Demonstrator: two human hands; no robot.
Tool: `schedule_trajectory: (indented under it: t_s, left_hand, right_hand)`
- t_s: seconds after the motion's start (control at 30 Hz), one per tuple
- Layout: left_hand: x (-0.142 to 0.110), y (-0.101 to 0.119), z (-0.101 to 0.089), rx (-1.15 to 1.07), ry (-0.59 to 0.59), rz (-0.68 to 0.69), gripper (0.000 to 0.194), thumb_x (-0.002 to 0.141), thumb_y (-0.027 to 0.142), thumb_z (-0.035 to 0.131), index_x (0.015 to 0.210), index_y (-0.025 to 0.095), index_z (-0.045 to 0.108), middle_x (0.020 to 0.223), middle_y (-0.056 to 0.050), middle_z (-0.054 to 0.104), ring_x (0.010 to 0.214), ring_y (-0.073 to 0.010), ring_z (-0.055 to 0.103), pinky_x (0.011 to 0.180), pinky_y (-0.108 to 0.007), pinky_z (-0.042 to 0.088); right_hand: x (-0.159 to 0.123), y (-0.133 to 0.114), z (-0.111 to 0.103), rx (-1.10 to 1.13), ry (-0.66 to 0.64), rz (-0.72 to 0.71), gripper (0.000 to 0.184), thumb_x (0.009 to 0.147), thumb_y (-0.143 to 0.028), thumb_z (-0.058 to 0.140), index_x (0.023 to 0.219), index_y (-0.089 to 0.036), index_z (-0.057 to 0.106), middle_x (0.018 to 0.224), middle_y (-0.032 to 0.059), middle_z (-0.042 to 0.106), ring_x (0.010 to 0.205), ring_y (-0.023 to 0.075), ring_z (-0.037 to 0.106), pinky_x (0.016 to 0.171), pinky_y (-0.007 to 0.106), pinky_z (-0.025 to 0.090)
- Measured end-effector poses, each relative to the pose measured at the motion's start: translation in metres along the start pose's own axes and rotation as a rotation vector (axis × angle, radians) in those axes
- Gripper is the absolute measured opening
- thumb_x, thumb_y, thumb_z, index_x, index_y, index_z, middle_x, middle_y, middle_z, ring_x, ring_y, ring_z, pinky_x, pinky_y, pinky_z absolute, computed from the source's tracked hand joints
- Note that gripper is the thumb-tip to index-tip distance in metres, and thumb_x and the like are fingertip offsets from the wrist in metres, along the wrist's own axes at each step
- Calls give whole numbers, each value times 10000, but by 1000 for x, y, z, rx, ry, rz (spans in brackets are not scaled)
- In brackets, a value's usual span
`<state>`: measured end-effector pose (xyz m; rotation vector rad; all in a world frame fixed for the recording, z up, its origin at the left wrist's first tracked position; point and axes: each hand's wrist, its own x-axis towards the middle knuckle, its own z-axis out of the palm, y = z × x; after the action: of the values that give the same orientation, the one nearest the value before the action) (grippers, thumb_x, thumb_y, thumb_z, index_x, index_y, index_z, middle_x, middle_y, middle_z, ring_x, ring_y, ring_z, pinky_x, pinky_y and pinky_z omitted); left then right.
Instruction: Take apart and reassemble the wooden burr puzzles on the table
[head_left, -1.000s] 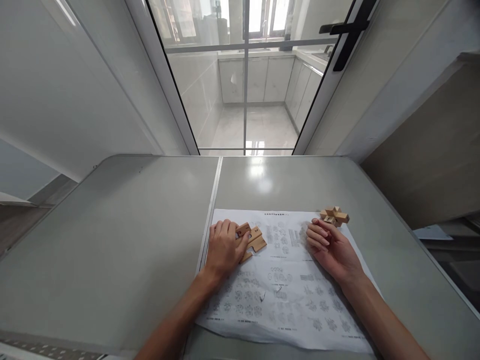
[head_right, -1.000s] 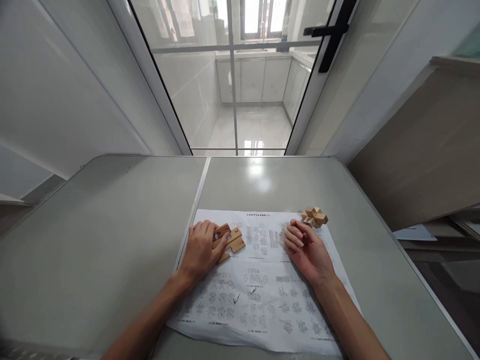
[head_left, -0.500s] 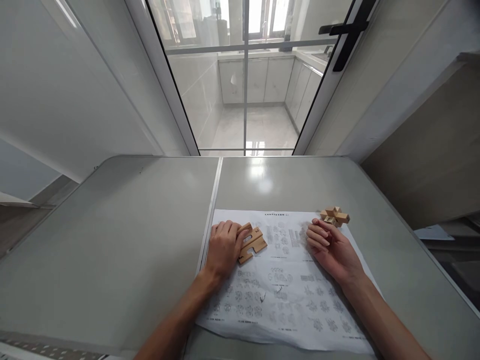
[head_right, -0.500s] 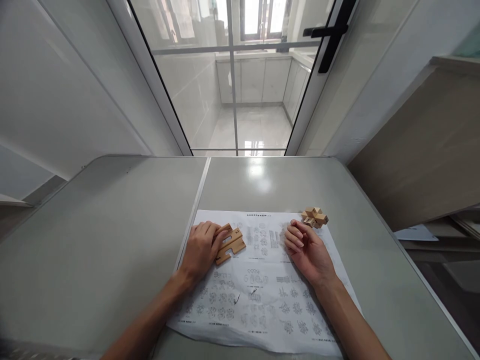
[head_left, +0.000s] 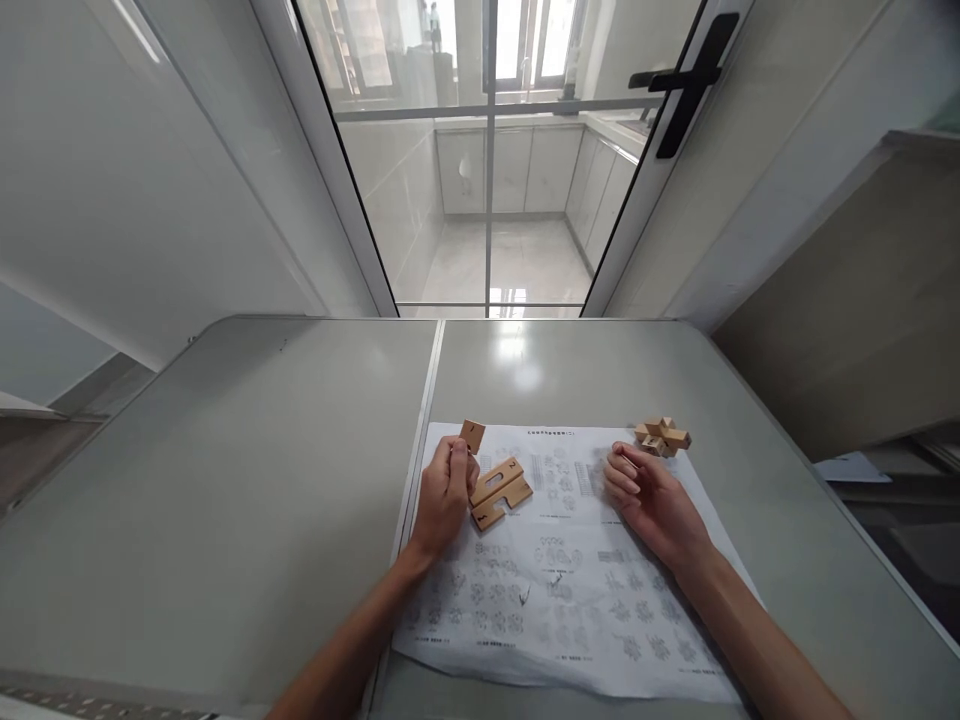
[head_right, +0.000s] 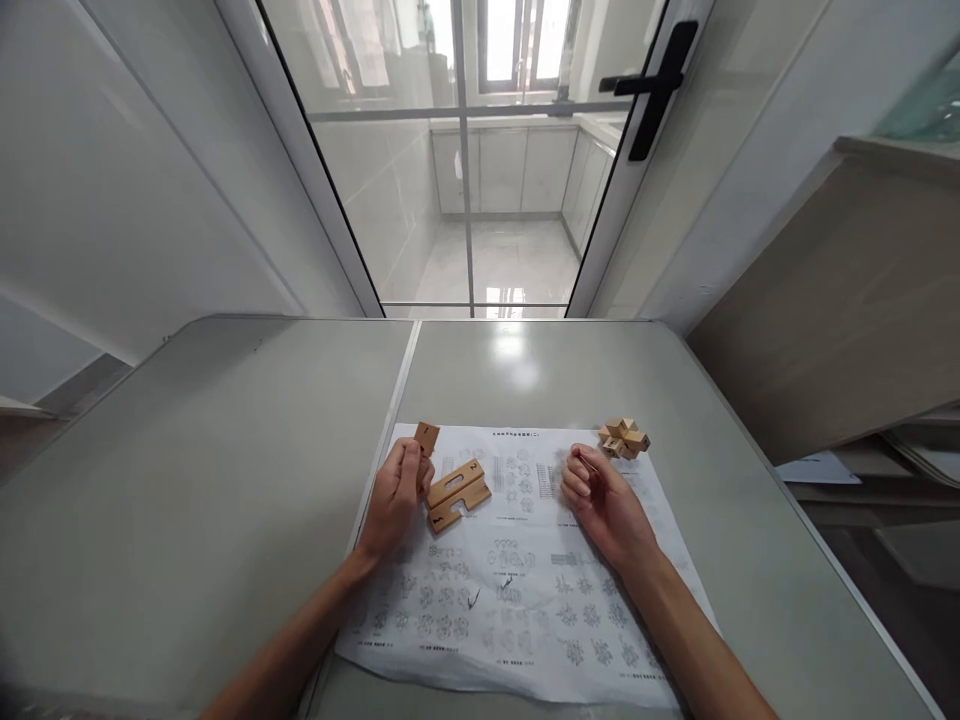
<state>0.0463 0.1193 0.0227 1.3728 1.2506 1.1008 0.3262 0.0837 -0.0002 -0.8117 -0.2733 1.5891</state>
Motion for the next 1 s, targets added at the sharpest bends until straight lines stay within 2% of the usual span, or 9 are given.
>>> schedule_trajectory:
  t_s: [0.1,0.2,0.27,0.33,0.43,0.53,0.7,0.87,1.0]
  left_hand:
    - [1,0,1,-164,-28,-66,403,1066,588,459,872,236,437,691,63,420,574,-110,374,524,-220,333]
    - [1,-2,2,-216,-48,-77,415,1036,616,508,899,225,476,735,54,449,562,-95,354,512,-216,320]
    - [1,-4,3,-225,-61,-72,425,1017,627,542,910,216,510,737,52,457,552,-88,344,509,-215,314]
    - [0,-6,3,-241,-76,-71,442,984,645,592,926,210,550,720,55,453,551,-87,342,505,-213,306]
    - [-3,-6,5,-272,-93,-86,510,959,709,582,901,202,571,704,49,463,553,-91,352,504,-215,303]
    - [-5,-4,5,-308,-76,-115,592,973,773,471,880,196,569,706,35,477,565,-101,382,506,-217,311]
    - [-5,-3,2,-351,-59,-165,669,972,810,391,976,186,633,718,26,512,542,-101,367,506,-223,320]
    - [-4,-4,1,-320,-59,-144,688,962,825,354,934,192,622,711,22,525,517,-102,362,506,-235,327]
    - [-5,-5,3,-237,-53,-95,666,981,793,326,896,194,605,712,12,539,510,-108,378,507,-247,339]
  right_hand:
    - [-2,9,5,-302,10,-69,298,901,-417,825,872,-205,617,692,-60,463,543,80,429,448,185,386]
    - [-9,19,19,-801,-40,-190,274,973,-485,726,948,-221,658,705,-34,530,588,125,475,496,233,392]
    - [-15,25,32,-1118,-188,-310,234,1009,-451,666,992,-220,692,790,9,624,672,163,557,584,273,465]
    - [-21,31,45,-1318,-383,-402,177,1037,-380,607,1072,-235,703,1013,65,708,787,192,639,653,299,518]
    - [-25,40,60,-1520,-584,-479,198,1040,-279,575,1213,-276,671,1254,78,714,731,159,655,677,311,545]
    - [-24,46,65,-1691,-639,-542,248,1029,-225,578,1262,-287,639,1338,76,703,663,139,662,677,325,560]
    - [-16,53,63,-1838,-621,-618,250,1023,-214,610,1266,-264,635,1284,97,696,848,204,756,736,343,592]
    - [-17,55,66,-1944,-589,-580,135,1000,-232,670,1134,-249,664,1188,72,671,767,184,712,669,317,551]
    - [-22,51,71,-1951,-547,-498,99,964,-248,723,1032,-233,652,1133,67,648,755,176,663,695,324,539]
